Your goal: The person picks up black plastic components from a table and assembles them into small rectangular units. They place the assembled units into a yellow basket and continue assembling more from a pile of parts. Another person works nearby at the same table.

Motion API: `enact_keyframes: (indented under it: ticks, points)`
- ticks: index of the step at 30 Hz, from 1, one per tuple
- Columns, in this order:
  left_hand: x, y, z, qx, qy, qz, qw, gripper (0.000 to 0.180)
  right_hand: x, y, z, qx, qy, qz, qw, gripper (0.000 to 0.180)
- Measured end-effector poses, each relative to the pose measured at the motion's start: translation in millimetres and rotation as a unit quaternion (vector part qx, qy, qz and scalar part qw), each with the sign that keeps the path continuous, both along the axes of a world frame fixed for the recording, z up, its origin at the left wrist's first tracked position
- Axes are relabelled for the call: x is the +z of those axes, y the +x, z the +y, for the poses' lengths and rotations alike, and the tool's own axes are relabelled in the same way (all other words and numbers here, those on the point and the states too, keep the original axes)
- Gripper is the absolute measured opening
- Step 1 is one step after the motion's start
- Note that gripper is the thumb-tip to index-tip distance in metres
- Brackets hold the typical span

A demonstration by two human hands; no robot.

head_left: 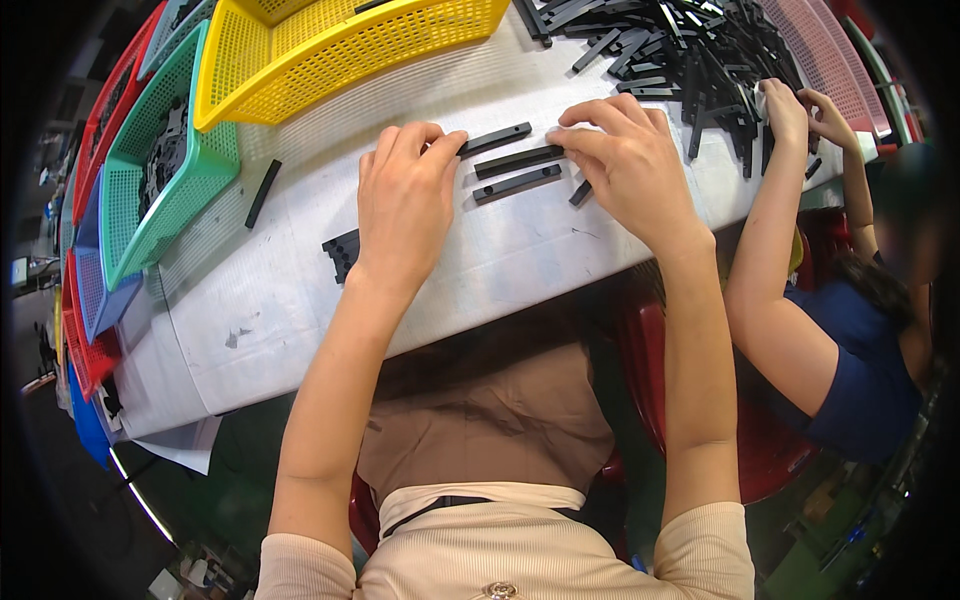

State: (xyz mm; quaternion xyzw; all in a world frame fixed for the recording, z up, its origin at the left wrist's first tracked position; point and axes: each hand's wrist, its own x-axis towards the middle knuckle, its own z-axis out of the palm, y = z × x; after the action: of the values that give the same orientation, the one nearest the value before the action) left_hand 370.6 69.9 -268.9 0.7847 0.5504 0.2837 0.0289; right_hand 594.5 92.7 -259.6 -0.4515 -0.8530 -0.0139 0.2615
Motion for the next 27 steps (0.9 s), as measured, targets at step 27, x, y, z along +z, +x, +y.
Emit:
enact_keyframes:
  ticks: [27]
  points:
    - [-0.7,1.4,29.1,-0.048,-0.065,-0.115,0.990,0.015,-6.8,-13.4,36.3,-0.013,-0.059,0.049,0.997,0.008]
